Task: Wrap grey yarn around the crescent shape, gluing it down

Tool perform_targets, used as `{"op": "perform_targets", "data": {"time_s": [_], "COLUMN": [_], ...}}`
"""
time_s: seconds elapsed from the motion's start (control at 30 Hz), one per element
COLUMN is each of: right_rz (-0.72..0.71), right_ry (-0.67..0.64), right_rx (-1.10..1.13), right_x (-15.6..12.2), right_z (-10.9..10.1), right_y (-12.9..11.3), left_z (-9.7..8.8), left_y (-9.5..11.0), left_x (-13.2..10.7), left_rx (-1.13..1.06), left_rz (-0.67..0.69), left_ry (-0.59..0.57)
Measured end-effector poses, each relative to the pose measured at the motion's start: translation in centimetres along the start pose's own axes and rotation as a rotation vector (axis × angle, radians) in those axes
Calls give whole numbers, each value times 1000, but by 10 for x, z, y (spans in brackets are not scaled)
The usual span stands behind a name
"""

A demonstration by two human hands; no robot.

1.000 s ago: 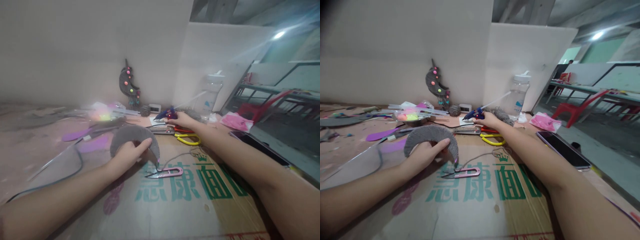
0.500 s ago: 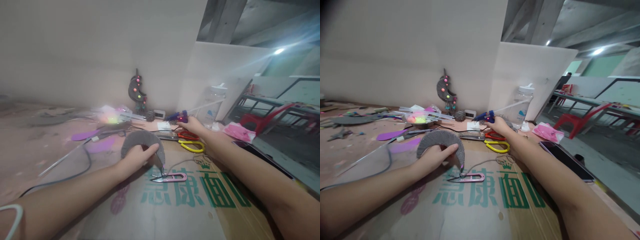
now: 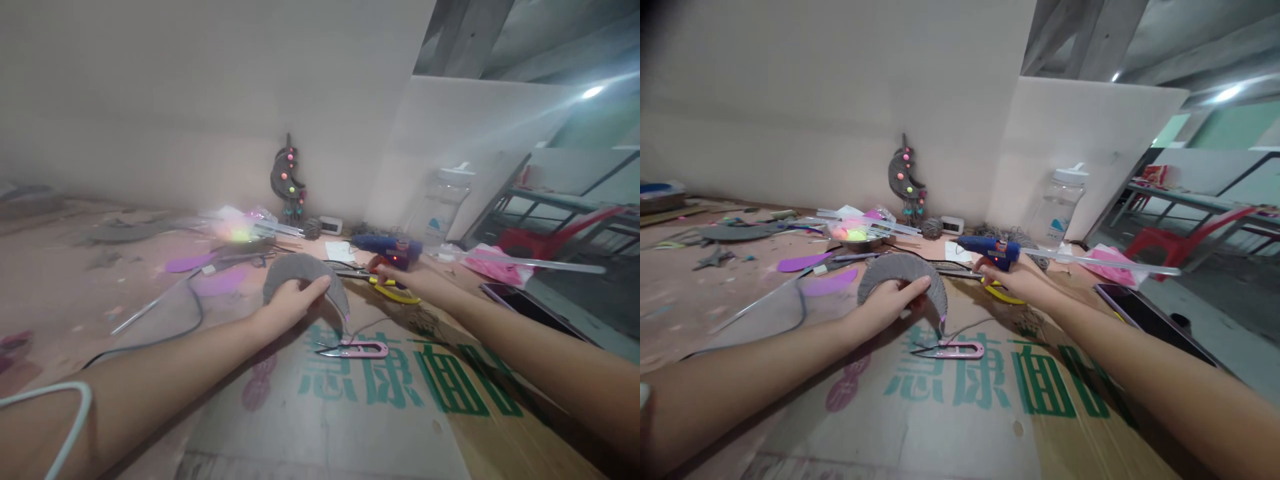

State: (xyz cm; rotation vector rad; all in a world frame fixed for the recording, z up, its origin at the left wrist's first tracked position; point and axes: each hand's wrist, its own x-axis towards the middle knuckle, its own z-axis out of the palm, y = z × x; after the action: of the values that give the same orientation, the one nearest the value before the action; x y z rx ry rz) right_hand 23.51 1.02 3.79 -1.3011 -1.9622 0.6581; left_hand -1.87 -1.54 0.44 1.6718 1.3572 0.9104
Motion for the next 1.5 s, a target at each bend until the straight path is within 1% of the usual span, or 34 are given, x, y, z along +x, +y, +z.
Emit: {"op": "perform_targets", "data": {"time_s": [0.03, 0.1, 0.2, 0.27, 0.4, 0.57, 0.67, 0.8, 1.0, 1.07, 1.27, 1.37, 1.5], "right_rz": [-4, 39, 130, 135, 82, 61, 71, 68, 84, 64, 44, 88, 173], "right_ry": [12, 14, 41, 57, 68, 41, 19, 17, -4, -10, -1, -13, 6], "right_rx": [-11, -63, -123, -125, -81, -28, -40, -82, -134, -153, -175, -176, -150], "right_x": [-10, -26, -39, -43, -49, -52, -52, -51, -52, -52, -54, -56, -59], "right_z": [2, 6, 13, 16, 21, 24, 25, 24, 23, 22, 21, 22, 26], "right_y": [-3, -5, -2, 2, 5, 8, 11, 11, 2, 0, -1, 3, 8], "left_z": [0, 1, 1, 1, -2, -2, -2, -4, -6, -6, -7, -8, -9], "left_y": [-1, -2, -6, -8, -8, -13, -19, -24, -22, -20, -17, -16, -18], "left_x": [1, 4, 7, 8, 8, 10, 14, 18, 17, 15, 13, 12, 12], "left_rx": [-25, -99, -204, -249, -250, -273, -298, -255, -170, -146, -141, -96, -29], "left_rz": [20, 49, 36, 15, -7, 10, 38, 58, 62, 57, 33, 32, 45], "left_ry": [-9, -8, 33, 40, 44, 46, 79, 142, 143, 149, 181, 197, 197]}}
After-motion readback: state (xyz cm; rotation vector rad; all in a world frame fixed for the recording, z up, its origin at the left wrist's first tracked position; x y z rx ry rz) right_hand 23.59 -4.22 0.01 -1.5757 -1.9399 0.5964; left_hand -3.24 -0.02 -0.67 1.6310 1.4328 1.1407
